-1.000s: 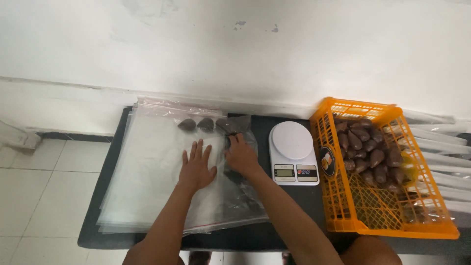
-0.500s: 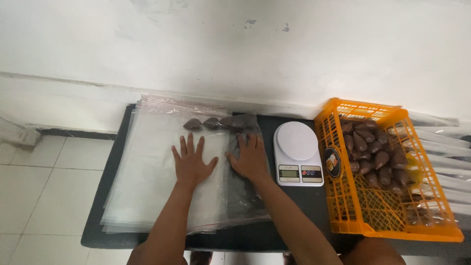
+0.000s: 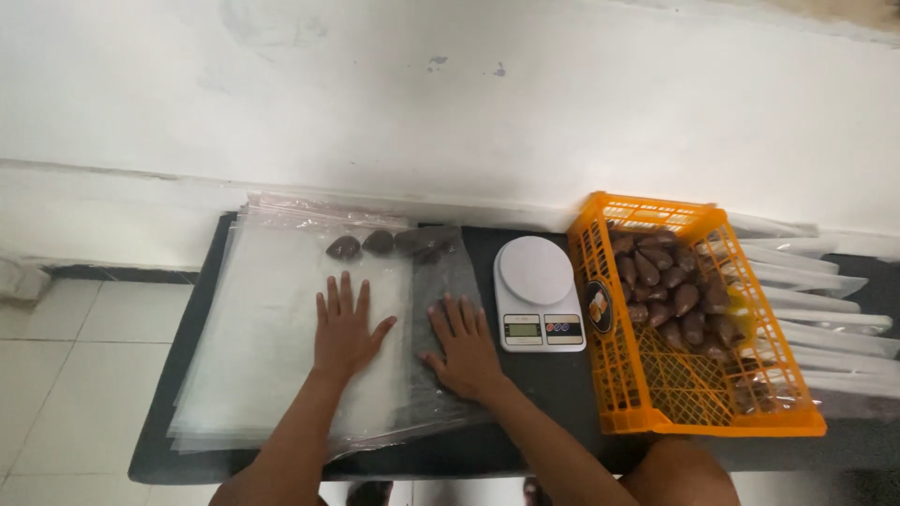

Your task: The person sits on the floor and packs dark brown fruits from an orange crate into clear zip-lock bags. They weigh the fruits on a digital scale, transfer them into bags, and seal the bags before placing them aside.

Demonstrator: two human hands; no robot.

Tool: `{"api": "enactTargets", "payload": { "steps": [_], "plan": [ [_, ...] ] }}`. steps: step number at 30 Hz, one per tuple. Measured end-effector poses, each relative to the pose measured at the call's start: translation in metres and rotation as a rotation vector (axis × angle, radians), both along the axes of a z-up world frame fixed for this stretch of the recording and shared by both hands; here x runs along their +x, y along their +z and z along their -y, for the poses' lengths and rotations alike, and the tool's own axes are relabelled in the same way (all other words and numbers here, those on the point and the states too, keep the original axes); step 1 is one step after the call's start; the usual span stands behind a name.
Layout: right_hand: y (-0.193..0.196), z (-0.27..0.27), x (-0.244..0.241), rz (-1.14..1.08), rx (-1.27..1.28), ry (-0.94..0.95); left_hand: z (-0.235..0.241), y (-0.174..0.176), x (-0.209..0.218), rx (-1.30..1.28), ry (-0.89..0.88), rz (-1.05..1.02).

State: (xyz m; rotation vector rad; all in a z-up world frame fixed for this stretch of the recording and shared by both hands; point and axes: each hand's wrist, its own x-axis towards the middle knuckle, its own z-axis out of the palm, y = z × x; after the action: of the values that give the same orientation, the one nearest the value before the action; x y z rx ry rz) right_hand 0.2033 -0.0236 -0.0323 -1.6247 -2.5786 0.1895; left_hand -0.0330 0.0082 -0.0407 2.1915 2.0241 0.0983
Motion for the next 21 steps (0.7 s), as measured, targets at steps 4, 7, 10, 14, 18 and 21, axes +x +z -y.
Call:
{"api": "enactTargets", "payload": {
  "steps": [4,7,10,14,18,21],
  "plan": [
    [0.017,0.041,0.02,-0.046,-0.152,0.102,0.024,-0.03,0.013,0.408,-0.107,-0.029],
    [0.009,0.066,0.033,-0.056,-0.185,0.141,0.063,-0.015,0.038,0.304,-0.149,0.086],
    [0.002,0.074,0.043,-0.063,-0.056,0.171,0.093,0.005,0.058,-0.034,-0.146,0.004],
    [-0.004,0.086,0.054,-0.076,-0.098,0.133,0.115,-0.047,0.048,0.282,-0.238,-0.222],
    [-0.016,0.094,0.067,-0.191,-0.003,0.158,0.134,-0.076,0.024,0.597,-0.249,-0.186],
    [-0.026,0.102,0.071,-0.412,0.165,0.154,0.161,-0.062,0.027,0.624,-0.138,-0.06]
  ]
}}
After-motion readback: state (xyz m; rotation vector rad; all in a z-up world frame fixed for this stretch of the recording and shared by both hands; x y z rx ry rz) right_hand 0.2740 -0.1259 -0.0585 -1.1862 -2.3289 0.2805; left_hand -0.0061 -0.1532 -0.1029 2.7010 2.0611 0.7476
